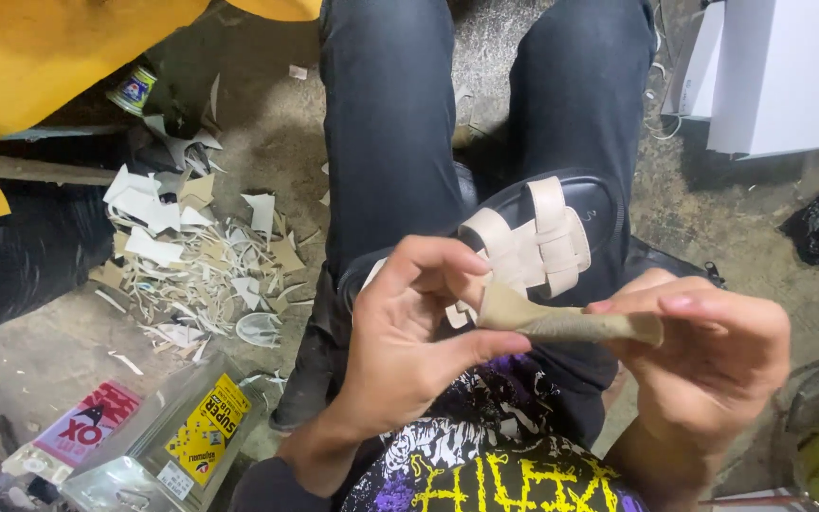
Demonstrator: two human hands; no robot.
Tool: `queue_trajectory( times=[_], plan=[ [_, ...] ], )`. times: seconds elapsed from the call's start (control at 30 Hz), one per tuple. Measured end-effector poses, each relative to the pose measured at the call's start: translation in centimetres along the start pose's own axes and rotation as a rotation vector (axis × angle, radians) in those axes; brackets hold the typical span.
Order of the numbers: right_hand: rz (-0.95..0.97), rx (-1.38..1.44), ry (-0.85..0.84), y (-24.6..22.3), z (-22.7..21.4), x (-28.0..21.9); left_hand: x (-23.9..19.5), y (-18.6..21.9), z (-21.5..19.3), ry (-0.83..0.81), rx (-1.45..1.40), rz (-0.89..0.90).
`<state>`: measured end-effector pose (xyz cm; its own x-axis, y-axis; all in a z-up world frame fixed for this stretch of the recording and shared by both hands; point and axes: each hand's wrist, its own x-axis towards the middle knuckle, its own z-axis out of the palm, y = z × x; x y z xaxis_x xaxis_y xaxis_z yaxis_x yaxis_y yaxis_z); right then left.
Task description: The person is applying a finishing treatment to the straps of a sandal using a small sponge and then placing the finished product on a shelf.
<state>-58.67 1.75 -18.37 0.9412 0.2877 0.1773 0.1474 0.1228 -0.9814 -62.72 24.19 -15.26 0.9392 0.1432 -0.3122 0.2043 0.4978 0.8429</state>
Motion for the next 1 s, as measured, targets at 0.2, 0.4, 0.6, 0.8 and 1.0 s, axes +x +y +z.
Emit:
queue_trajectory(
  times=[0.2,0.4,0.6,0.8,1.0],
  plan=[
    [-0.244,0.026,-0.325,2.2,-4.3,1.3,0.4,1.2,-0.7,-0.202,0.192,-0.129],
    [0.204,-0.156,-0.053,-0.5,-0.6,0.5,1.0,1.9,-0.2,-0.074,0.566,0.130],
    [0.431,0.492,0.009,0.0,2.6,1.9,1.5,-1.8,-0.6,-0.228,-0.323,-0.229],
    [0.491,0.591,-0.041,0.3,2.6,1.9,1.4,-4.2,-0.7,-0.132,-0.837,-0.346],
    [0.472,0.614,-0.111,0.2,2.8,2.2,1.4,-3.9,-0.2,-0.254,-0.862,-0.355]
  ],
)
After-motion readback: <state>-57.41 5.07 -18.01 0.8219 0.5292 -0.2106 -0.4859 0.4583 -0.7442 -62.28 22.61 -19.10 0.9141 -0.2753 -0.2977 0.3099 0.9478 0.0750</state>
